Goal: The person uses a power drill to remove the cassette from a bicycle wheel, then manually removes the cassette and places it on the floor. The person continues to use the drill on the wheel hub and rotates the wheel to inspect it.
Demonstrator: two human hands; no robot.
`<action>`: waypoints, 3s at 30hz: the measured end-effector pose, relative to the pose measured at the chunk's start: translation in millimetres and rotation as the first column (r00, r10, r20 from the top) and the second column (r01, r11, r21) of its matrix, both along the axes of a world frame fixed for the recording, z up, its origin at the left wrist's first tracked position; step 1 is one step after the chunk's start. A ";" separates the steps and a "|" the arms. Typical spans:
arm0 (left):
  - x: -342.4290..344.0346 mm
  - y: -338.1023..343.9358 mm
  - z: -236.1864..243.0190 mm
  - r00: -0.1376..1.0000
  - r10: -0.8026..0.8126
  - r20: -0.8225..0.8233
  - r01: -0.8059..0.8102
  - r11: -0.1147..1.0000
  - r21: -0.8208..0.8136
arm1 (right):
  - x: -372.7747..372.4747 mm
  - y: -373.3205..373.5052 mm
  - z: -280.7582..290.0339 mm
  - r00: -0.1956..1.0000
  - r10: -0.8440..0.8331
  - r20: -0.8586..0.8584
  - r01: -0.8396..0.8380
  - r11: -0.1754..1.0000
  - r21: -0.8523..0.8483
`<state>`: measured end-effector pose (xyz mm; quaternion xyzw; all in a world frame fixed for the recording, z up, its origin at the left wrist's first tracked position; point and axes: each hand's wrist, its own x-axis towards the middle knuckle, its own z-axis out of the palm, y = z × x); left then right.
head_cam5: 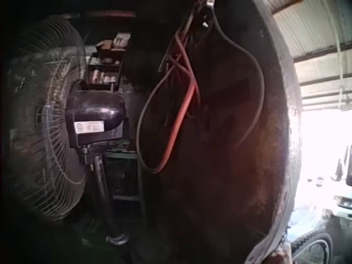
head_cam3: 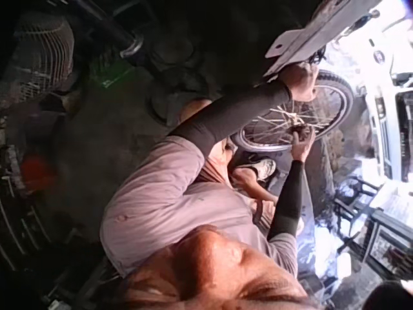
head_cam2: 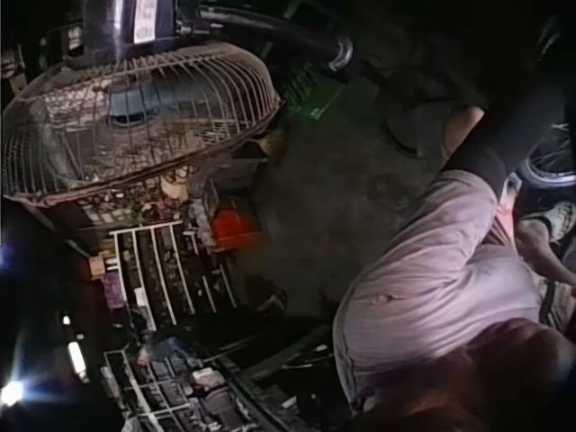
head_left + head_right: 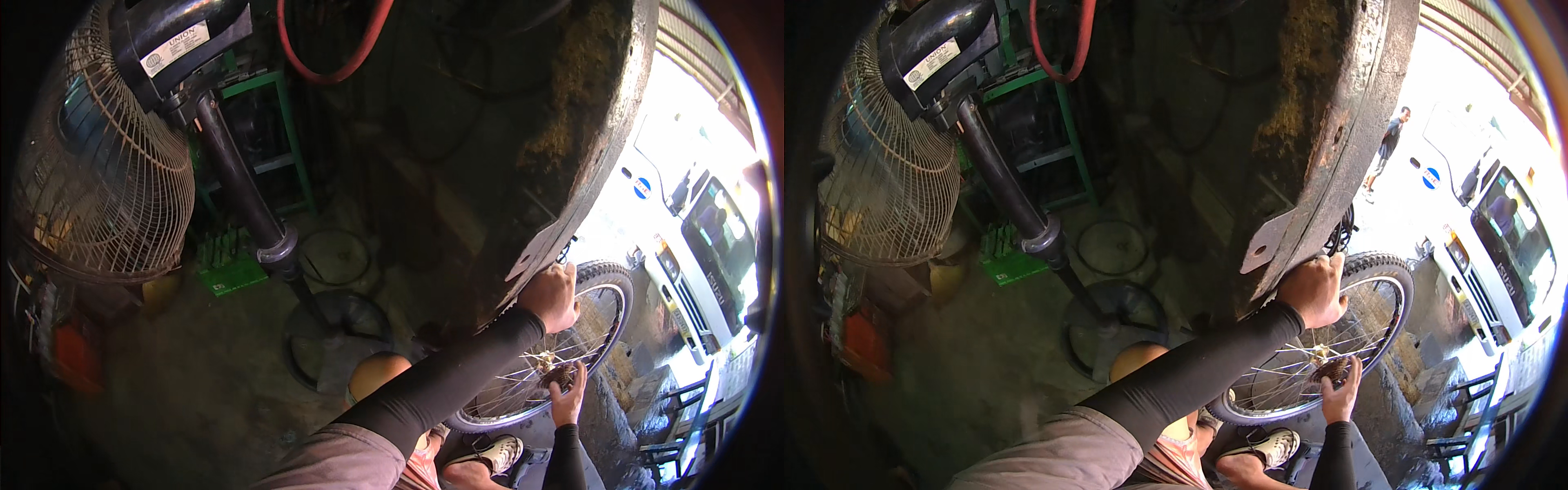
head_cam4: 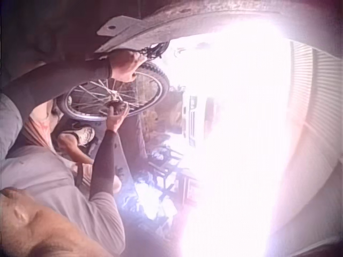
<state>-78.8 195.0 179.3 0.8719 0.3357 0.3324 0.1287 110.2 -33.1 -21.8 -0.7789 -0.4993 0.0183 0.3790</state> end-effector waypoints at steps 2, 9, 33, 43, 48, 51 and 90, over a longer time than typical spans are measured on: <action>-0.2 -2.6 0.5 1.000 -0.016 -0.010 0.015 1.000 -0.017 | 17.7 9.1 -8.4 0.945 -0.216 -0.246 0.207 0.976 -0.062; 4.2 -4.8 -1.5 0.999 -0.005 -0.033 0.005 1.000 0.010 | 3.7 10.6 -4.7 0.996 -0.015 0.093 0.018 0.999 -0.034; 0.3 -8.2 7.0 0.999 -0.018 -0.048 0.016 0.999 -0.043 | -7.4 4.5 10.7 0.986 0.026 0.165 0.029 0.946 -0.323; -0.5 -6.8 4.5 0.998 -0.002 -0.069 -0.001 0.998 -0.056 | -6.4 12.5 3.7 1.000 0.009 0.017 -0.004 0.963 -0.269; -0.2 -4.9 8.3 0.998 -0.005 -0.069 0.002 0.999 -0.041 | 9.5 28.6 -44.2 0.916 -0.247 -0.315 0.253 0.967 -0.024; -9.9 1.7 1.9 0.996 0.034 -0.087 -0.036 0.999 -0.021 | 0.9 46.3 -15.6 0.423 -0.383 -0.821 0.095 0.920 -0.380; 7.9 -5.2 8.6 0.998 -0.009 -0.065 0.005 0.997 -0.076 | 9.8 -12.2 -31.8 0.728 -0.298 -0.618 0.242 0.954 -0.176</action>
